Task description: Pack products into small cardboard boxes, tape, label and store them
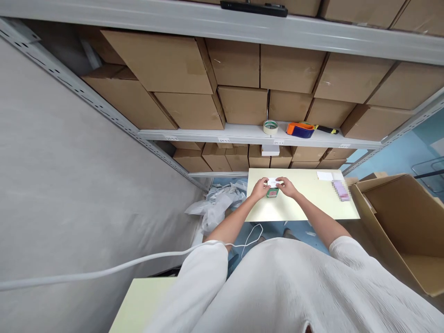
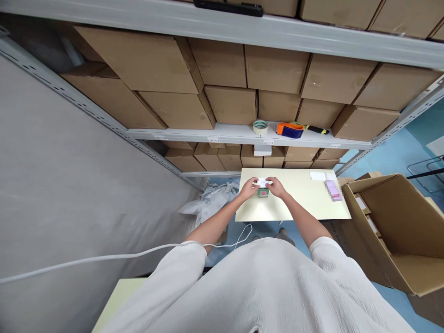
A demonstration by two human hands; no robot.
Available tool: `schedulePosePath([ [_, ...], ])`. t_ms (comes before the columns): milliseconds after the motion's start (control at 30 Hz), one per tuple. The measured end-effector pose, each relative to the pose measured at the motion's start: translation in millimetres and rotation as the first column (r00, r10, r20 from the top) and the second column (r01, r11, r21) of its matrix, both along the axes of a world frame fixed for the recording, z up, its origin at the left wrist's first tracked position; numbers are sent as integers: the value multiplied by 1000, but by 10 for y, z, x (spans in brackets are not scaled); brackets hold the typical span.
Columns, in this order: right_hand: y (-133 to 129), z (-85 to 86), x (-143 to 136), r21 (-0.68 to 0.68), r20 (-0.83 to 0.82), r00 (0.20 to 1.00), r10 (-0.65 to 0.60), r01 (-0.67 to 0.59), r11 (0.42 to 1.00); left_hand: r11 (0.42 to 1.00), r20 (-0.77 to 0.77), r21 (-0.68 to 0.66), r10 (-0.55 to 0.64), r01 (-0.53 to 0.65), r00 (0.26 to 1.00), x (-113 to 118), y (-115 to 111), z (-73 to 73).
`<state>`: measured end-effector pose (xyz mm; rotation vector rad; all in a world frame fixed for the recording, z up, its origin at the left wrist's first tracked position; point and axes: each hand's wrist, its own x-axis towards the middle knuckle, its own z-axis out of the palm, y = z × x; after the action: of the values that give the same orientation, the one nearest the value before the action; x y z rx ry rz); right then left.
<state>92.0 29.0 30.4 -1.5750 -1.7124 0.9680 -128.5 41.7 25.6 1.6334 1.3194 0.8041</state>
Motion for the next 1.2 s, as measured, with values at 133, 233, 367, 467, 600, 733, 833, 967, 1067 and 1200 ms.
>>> schedulePosePath([
  [133,-7,7,-26,8,43,999,5,-6,1000,997,-48,-80,3,-7,999,20,-8,7],
  [233,-22,13,-41,-1,86,996,1,-1,1000,996,-63,-93,1,-7,998,24,-22,14],
  [367,-18,33,-79,-16,126,992,2,0,1000,995,-77,-96,8,-15,997,47,-17,31],
  [467,-11,74,-120,-35,184,983,-9,15,999,987,-134,-141,62,-81,989,107,-9,56],
  [600,-30,174,-139,3,336,937,93,-99,995,980,-164,-136,120,-143,979,164,-52,84],
  [733,-56,268,-136,17,474,855,209,-247,969,993,-107,-86,70,-80,992,113,-132,82],
  [833,-55,291,-157,33,509,836,205,-257,966,997,-74,-74,30,-35,997,52,-166,68],
  [967,-34,275,-190,53,488,852,189,-245,968,998,-58,-51,30,-33,998,2,-177,33],
  [1067,13,262,-209,50,466,866,184,-233,971,999,-43,-41,33,-35,999,-24,-158,6],
  [1200,184,267,-271,52,449,872,194,-242,969,997,-24,-26,69,-70,997,-84,-55,14],
])
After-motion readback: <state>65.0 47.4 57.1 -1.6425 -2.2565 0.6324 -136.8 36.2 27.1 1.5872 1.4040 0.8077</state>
